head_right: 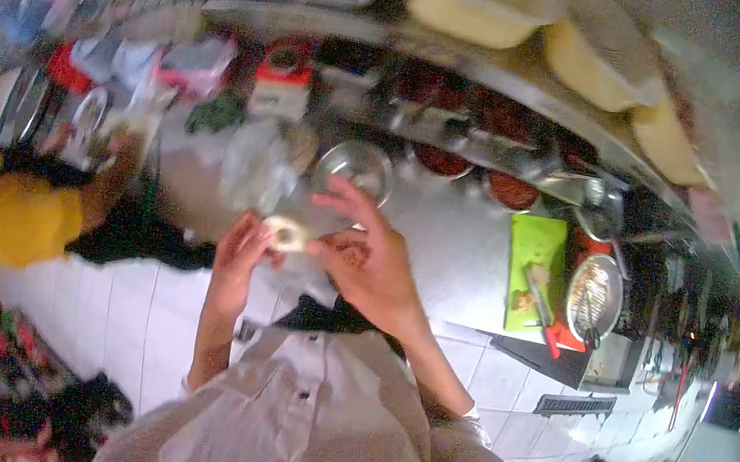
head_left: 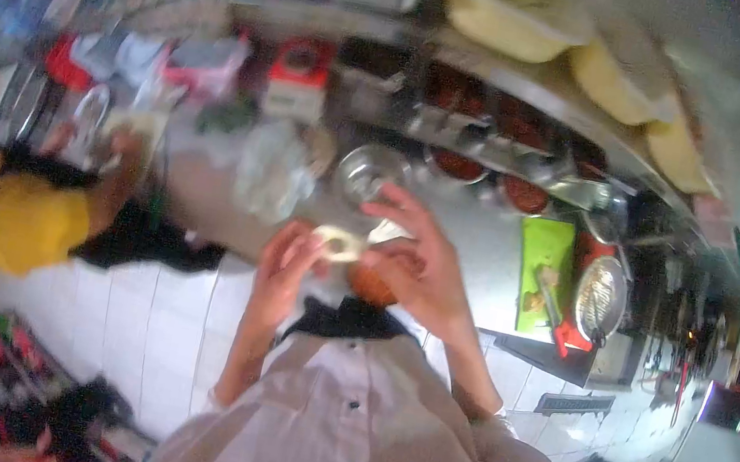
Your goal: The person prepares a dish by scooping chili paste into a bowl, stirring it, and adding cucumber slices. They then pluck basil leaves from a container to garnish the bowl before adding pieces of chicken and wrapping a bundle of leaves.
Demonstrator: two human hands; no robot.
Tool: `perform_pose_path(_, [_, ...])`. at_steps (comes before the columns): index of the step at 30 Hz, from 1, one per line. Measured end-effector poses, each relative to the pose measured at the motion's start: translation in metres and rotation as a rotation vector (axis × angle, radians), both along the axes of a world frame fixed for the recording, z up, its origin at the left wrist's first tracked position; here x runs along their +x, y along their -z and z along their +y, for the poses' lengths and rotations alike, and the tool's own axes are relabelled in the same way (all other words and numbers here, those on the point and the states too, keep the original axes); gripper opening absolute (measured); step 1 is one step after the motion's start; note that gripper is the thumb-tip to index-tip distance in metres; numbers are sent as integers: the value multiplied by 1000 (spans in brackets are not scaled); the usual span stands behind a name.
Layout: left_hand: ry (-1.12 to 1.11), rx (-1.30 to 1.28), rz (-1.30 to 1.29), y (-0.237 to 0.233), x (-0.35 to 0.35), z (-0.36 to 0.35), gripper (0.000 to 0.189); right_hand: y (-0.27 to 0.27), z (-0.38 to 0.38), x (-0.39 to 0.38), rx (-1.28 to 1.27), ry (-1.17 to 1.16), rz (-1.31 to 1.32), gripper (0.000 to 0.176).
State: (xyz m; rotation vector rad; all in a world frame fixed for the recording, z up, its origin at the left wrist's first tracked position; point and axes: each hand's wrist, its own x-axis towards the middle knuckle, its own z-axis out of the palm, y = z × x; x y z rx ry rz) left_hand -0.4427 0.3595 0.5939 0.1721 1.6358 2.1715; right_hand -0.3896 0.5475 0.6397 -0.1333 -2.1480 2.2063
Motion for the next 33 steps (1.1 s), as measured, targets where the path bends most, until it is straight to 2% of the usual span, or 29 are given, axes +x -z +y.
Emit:
perform_pose_path(1, [-32,-19,-25,13,-4,-3,17,-2,9,-4,130,-12,47,69])
perform_pose_path(3, [-66,-27,-37,29,-10,-7,19,-18,29,-13,128,51,73,67])
perform_pose_path(5, [-72,-72,-46,36,-12,-12,20,-35,56,-26,260,138,178,65])
perform_pose_path(6, [-100,-79,-57,39,-12,-12,21,-53,70,-33,371,205,196,62])
perform_pose_path(8, [-93,-102,-36,37,-13,-13,24,-72,105,-59,525,329,402,53])
perform_pose_path(10, [-92,-128,-22,37,-17,-10,26,-108,131,-90,586,477,521,44])
perform_pose_path(12, [-179,-130,-41,43,-22,-12,25,-130,170,-137,778,465,578,38])
perform_pose_path(14, [-161,-145,-40,55,-31,-16,25,-134,201,-197,966,182,718,30])
perform_pose_path(16, [-174,-154,-77,62,-39,-14,27,-128,226,-250,1477,-129,474,34])
perform_pose_path(17, [-170,-153,-64,67,-42,-13,27,-122,229,-267,1480,-115,481,34])
perform_pose_path(19, [-211,-153,-73,79,-49,-11,29,-111,233,-293,1585,-379,77,35])
perform_pose_path(21, [-203,-152,-45,80,-55,-5,31,-105,241,-304,1492,-349,79,35])
perform_pose_path(23, [-259,-200,-150,86,-59,1,32,-103,240,-308,1398,-337,73,35])
perform_pose_path(25, [-212,-152,-99,87,-64,7,29,-125,228,-307,1624,-520,-191,37])
perform_pose_path(26, [-199,-151,-117,89,-66,9,24,-117,239,-312,1624,-527,-194,37])
perform_pose_path(28, [-185,-150,-137,89,-69,16,20,-99,266,-320,1445,-620,118,40])
perform_pose_path(30, [-211,-217,-192,88,-72,25,20,-111,262,-310,1426,-625,122,41])
perform_pose_path(33, [-239,-173,-228,93,-75,33,19,-113,260,-306,1415,-635,68,43])
